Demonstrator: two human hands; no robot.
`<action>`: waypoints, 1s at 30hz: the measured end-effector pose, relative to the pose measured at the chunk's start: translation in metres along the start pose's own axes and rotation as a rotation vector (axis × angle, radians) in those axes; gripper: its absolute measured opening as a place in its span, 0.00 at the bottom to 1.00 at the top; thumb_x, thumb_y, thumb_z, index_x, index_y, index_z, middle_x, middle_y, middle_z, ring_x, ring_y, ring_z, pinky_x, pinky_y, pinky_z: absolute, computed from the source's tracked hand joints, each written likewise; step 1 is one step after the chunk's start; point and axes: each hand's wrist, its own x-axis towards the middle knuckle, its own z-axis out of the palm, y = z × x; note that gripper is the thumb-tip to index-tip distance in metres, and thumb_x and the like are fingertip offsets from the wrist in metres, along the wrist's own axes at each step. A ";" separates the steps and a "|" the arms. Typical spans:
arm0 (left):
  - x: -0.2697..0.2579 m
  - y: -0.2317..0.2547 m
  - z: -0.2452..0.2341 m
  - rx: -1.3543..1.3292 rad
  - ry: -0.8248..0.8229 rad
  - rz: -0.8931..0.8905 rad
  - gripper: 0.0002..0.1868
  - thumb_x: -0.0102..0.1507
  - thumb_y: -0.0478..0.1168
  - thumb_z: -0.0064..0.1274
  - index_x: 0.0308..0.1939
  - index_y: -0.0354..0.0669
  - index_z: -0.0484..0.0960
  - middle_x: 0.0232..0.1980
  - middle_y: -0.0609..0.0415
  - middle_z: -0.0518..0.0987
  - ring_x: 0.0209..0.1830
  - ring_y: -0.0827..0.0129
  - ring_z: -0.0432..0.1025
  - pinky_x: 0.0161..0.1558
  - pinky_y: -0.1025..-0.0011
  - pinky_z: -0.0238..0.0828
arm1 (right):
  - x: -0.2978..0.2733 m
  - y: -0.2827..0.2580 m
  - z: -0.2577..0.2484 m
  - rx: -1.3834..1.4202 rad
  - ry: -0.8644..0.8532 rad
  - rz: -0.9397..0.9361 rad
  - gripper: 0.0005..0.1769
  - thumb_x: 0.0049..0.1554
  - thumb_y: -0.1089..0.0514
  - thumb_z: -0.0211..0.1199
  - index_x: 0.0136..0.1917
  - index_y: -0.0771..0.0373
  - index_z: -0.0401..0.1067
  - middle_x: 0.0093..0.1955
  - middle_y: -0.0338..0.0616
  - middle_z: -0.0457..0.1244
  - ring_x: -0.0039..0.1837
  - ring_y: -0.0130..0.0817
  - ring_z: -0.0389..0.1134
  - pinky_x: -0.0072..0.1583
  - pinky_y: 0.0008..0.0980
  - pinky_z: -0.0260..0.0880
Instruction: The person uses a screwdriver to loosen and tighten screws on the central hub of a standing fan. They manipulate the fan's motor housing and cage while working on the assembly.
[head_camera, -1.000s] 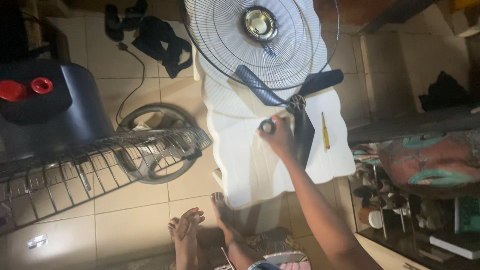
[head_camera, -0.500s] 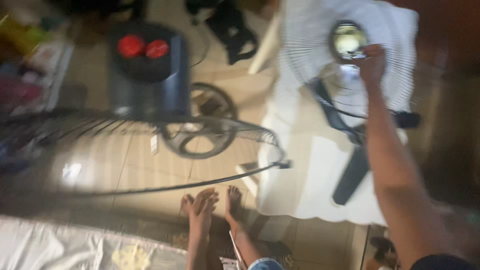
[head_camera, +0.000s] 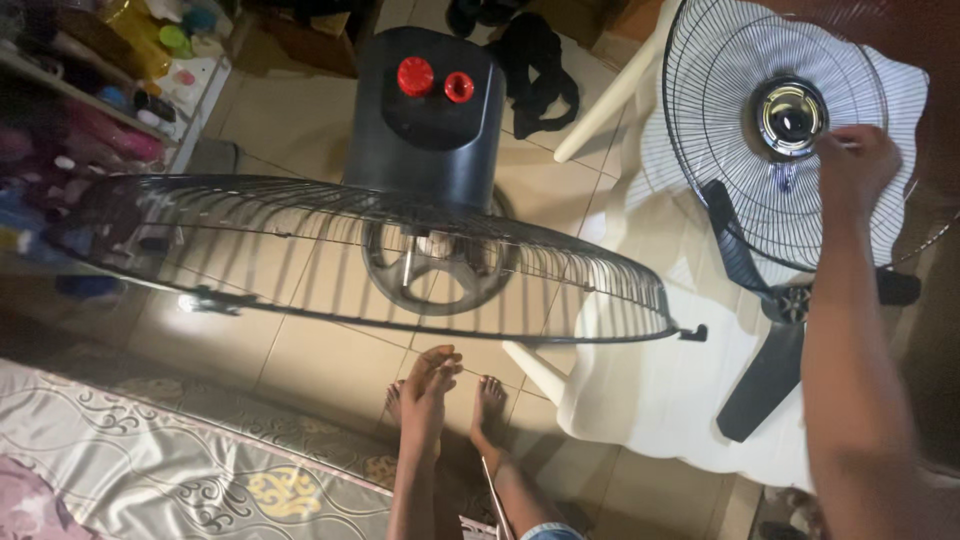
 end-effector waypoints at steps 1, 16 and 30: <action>0.001 0.011 -0.002 -0.015 0.000 0.029 0.18 0.65 0.43 0.52 0.58 0.41 0.80 0.51 0.52 0.84 0.52 0.68 0.78 0.54 0.68 0.71 | -0.029 -0.013 -0.014 0.161 -0.017 -0.034 0.06 0.59 0.61 0.69 0.50 0.64 0.77 0.44 0.39 0.68 0.42 0.27 0.68 0.45 0.33 0.68; 0.073 0.162 0.002 -0.188 -0.157 0.216 0.14 0.69 0.43 0.54 0.51 0.36 0.85 0.45 0.57 0.83 0.43 0.76 0.74 0.49 0.74 0.71 | -0.405 -0.231 0.171 1.145 -0.520 0.629 0.16 0.52 0.61 0.64 0.53 0.70 0.73 0.48 0.47 0.71 0.51 0.37 0.73 0.56 0.39 0.72; 0.075 0.168 0.017 -0.315 -0.339 0.300 0.12 0.70 0.36 0.53 0.53 0.33 0.83 0.41 0.59 0.83 0.37 0.80 0.72 0.38 0.80 0.67 | -0.372 -0.310 0.204 1.093 -0.416 0.395 0.27 0.60 0.64 0.60 0.73 0.66 0.65 0.63 0.47 0.66 0.63 0.36 0.67 0.64 0.37 0.68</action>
